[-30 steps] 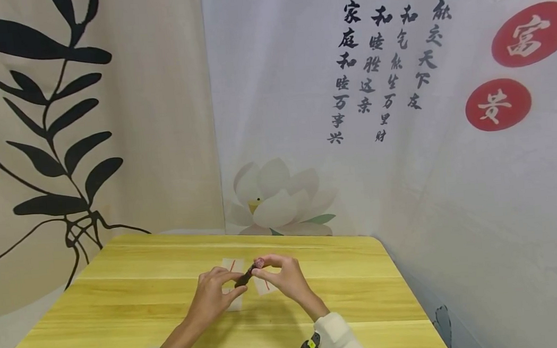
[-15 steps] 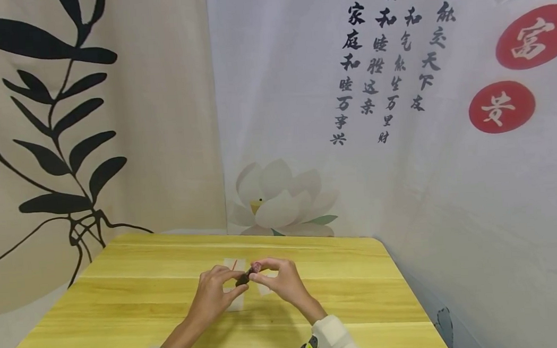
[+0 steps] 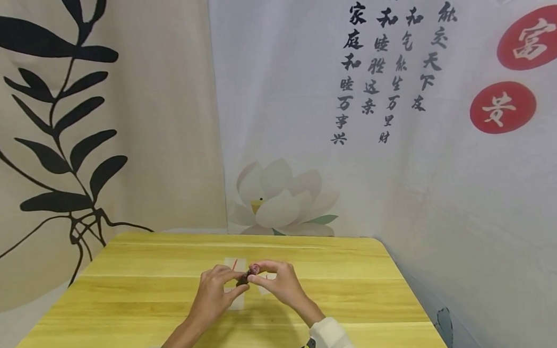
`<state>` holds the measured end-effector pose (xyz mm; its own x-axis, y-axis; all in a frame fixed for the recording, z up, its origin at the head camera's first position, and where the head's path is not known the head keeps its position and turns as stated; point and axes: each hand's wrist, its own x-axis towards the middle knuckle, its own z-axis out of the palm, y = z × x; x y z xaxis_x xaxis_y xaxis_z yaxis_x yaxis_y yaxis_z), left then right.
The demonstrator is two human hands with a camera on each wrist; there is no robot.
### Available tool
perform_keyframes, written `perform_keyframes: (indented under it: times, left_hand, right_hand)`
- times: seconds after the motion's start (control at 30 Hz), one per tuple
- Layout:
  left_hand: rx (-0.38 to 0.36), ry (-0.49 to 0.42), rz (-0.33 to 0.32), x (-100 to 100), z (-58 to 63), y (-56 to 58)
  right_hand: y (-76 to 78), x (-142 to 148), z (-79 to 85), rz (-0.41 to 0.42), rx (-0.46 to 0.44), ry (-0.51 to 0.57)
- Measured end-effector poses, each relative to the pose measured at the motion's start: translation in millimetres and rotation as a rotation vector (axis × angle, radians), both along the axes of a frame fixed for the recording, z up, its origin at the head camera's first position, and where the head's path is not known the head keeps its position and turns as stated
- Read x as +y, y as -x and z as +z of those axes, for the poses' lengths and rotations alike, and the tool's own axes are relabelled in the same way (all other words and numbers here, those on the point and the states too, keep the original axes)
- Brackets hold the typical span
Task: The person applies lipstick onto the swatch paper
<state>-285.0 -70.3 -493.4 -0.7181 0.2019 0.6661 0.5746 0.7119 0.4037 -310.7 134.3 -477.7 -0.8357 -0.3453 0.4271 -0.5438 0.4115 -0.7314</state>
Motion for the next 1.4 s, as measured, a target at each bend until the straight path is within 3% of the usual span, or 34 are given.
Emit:
perform_keyframes:
  times: [0.67,1.07,1.23,1.4]
  left_hand:
    - [-0.01,0.004,-0.009,-0.2,-1.8,-1.0]
    - [-0.065,-0.006,-0.032,2.3,1.7,0.9]
    - [-0.053,0.011,-0.011,-2.5,4.9,3.1]
    - [-0.03,-0.014,0.04,-20.0,9.8,9.2]
  right_hand:
    - [-2.5,-0.7,-0.7,0.026,0.004,-0.006]
    - [-3.2,-0.2,-0.1,0.017,0.038,-0.01]
    - [-4.9,2.8,-1.2,-0.004,0.062,-0.041]
    - [-9.3,13.1,-4.8,-0.003,0.06,-0.06]
